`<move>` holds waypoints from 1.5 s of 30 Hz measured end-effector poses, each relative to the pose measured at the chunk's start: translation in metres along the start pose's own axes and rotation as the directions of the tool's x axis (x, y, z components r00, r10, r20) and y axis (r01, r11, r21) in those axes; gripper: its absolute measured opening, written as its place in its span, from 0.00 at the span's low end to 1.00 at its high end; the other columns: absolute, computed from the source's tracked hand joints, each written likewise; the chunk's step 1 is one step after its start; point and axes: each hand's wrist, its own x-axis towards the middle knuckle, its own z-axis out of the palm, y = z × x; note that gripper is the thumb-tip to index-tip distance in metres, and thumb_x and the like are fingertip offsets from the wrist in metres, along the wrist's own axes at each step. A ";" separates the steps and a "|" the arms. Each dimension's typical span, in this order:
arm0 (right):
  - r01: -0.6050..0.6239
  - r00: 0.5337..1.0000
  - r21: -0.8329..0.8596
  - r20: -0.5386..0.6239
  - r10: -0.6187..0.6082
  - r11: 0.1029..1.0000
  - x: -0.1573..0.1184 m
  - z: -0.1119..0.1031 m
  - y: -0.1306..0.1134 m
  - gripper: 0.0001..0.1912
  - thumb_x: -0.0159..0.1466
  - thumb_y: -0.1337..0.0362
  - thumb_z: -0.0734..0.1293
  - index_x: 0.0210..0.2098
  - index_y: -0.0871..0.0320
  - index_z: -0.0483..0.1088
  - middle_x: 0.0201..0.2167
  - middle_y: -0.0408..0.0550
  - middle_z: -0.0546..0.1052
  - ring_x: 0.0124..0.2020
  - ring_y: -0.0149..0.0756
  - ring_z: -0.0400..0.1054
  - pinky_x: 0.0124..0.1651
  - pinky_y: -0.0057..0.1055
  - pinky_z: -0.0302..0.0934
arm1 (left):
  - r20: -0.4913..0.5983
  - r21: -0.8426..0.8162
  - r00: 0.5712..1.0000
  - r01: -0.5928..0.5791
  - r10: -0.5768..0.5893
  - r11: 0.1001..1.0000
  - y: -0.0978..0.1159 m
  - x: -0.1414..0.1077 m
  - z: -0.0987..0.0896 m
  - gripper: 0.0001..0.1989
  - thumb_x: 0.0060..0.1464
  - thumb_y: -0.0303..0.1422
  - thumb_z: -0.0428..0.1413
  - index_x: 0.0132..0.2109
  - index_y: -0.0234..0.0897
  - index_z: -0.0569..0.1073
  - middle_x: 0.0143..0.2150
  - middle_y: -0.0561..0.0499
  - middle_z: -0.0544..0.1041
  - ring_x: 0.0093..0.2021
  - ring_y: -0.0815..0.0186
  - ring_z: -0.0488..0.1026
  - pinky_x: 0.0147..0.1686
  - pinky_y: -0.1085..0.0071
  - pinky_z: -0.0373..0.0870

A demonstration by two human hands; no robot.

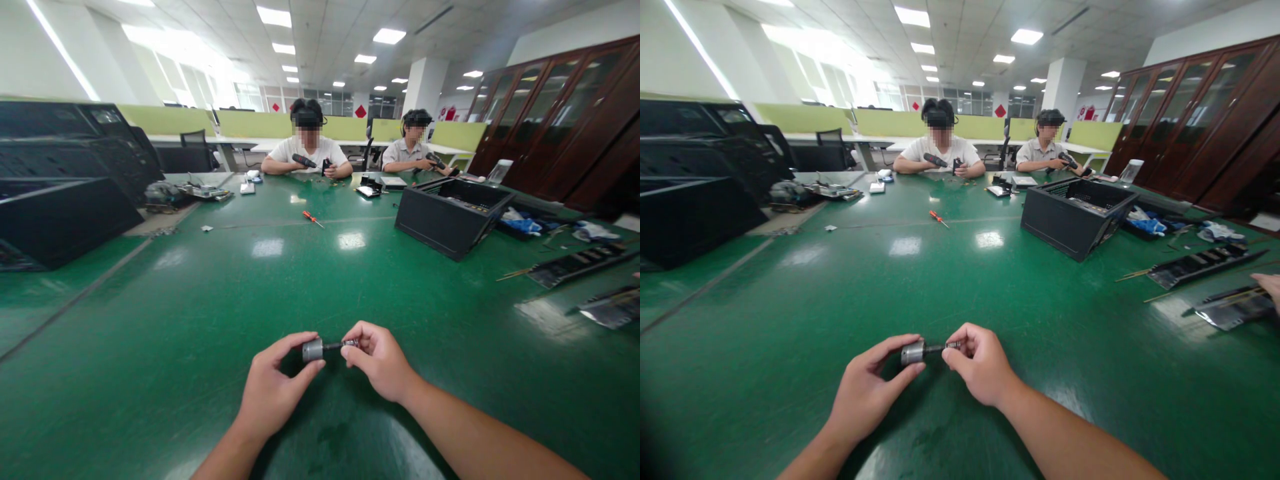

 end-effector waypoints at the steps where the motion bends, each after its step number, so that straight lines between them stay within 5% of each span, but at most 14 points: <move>1: 0.000 1.000 0.002 -0.003 0.000 1.000 0.000 0.000 0.000 0.07 0.59 0.64 0.71 0.33 0.59 0.70 0.22 0.40 0.72 0.24 0.30 0.65 0.31 0.28 0.59 | 0.003 0.000 1.000 0.004 -0.004 1.000 0.000 0.000 0.000 0.14 0.52 0.38 0.64 0.47 0.43 0.80 0.45 0.48 0.83 0.45 0.55 0.81 0.51 0.58 0.78; 45: 0.024 0.997 0.027 -0.074 -0.022 0.999 0.000 0.000 -0.002 0.07 0.58 0.63 0.71 0.31 0.58 0.69 0.20 0.39 0.71 0.23 0.30 0.64 0.28 0.26 0.57 | -0.066 -0.059 0.994 -0.091 0.087 0.994 -0.006 0.002 0.003 0.09 0.54 0.33 0.63 0.44 0.42 0.80 0.46 0.48 0.82 0.48 0.58 0.79 0.54 0.59 0.76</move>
